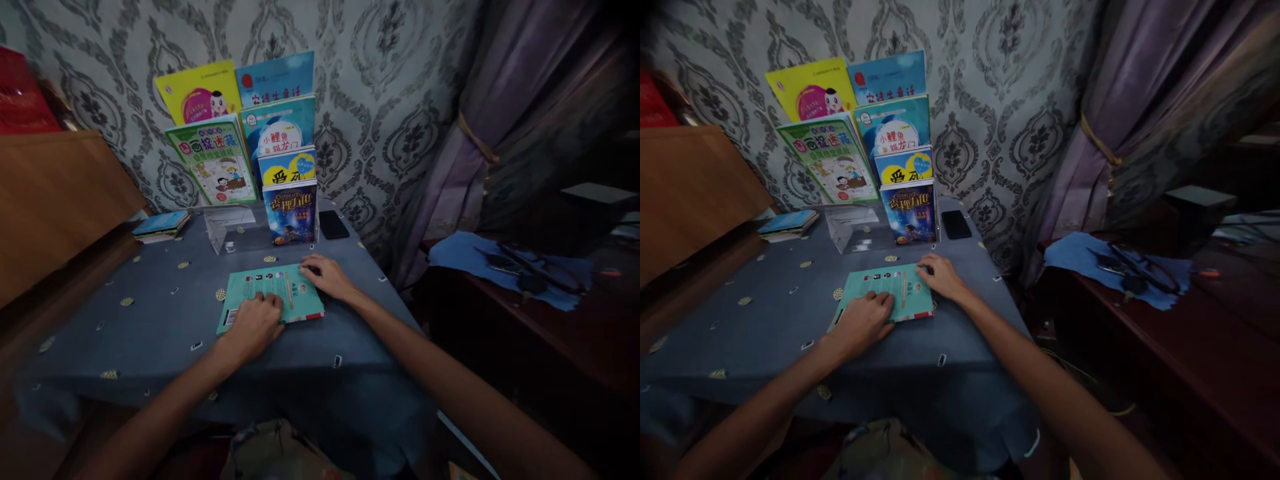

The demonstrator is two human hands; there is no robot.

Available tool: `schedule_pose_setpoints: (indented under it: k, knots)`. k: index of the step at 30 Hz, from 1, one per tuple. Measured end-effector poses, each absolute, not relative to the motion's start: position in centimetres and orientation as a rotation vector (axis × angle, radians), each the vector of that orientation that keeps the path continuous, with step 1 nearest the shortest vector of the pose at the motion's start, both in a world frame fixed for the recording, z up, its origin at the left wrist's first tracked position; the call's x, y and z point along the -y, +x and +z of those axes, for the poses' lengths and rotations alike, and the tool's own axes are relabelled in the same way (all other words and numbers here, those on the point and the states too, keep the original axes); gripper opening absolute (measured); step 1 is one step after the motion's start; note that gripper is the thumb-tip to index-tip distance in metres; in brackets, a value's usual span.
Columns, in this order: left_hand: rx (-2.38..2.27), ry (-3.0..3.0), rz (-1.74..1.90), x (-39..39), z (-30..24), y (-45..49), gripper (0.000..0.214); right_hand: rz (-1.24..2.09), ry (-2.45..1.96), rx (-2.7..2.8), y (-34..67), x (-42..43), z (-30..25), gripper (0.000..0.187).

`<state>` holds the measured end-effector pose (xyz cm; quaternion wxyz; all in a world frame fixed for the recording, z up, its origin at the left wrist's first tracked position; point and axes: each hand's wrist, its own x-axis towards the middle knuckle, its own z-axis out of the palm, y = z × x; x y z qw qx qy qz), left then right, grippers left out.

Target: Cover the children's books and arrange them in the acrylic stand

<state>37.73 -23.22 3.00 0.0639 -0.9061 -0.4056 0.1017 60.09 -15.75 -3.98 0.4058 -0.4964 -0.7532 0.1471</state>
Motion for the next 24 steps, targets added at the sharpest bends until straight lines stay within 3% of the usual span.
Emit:
schedule_pose_setpoints:
  k: [2, 7, 9, 16, 24]
  knots:
    - [1.222, -2.740, 0.296, 23.0, 3.0, 37.6, 0.030, 0.429, -1.199, 1.899, 60.3, 16.3, -3.7, 0.028]
    - [1.241, -2.790, 0.214, 22.3, 3.2, 37.1, 0.028, 0.814, -1.138, 1.848, 60.9, 18.1, -2.9, 0.062]
    - [1.257, -2.806, 0.163, 22.1, 3.1, 36.8, 0.028, 0.923, -1.072, 1.846, 61.5, 18.6, -2.8, 0.066]
    - [1.284, -2.836, 0.086, 21.4, 3.1, 36.3, 0.030, 1.112, -0.934, 1.921, 63.3, 19.4, -2.3, 0.057]
    - [1.298, -2.906, 0.038, 20.3, 3.9, 34.8, 0.031, 0.928, -0.972, 1.900, 62.4, 16.9, -3.7, 0.036]
